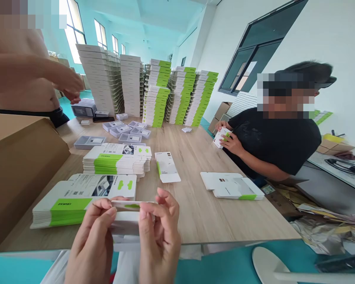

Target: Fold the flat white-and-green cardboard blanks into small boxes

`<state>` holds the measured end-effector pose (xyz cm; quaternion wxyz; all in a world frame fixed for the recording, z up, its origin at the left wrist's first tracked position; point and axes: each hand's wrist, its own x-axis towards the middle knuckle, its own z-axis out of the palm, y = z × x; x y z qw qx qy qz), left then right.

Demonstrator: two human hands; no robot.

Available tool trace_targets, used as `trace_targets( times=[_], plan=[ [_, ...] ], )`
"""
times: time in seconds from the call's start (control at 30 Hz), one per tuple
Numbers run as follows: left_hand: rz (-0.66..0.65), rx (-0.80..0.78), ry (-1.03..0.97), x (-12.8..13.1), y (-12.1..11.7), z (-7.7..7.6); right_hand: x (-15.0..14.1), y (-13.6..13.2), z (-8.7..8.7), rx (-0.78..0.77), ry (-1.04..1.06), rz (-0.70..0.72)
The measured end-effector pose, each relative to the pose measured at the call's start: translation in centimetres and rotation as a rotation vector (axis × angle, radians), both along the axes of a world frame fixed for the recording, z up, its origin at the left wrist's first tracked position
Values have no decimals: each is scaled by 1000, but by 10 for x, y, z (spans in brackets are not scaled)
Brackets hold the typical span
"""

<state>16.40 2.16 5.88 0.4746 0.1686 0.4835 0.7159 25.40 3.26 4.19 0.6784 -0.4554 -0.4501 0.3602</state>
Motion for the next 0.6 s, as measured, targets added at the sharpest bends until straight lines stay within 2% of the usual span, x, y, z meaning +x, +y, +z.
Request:
trace_targets(
  times=[0.17, 0.37, 0.5, 0.6],
  plan=[
    [-77, 110, 230, -10, 2, -10, 15, 6, -10, 137, -250, 111],
    [14, 230, 547, -6, -1, -11, 11, 6, -9, 179, -331, 82],
    [0, 301, 624, -10, -1, -19, 4, 6, -7, 184, -351, -12],
    [60, 266, 572, -9, -1, -19, 0, 8, -5, 219, -329, -48]
  ],
)
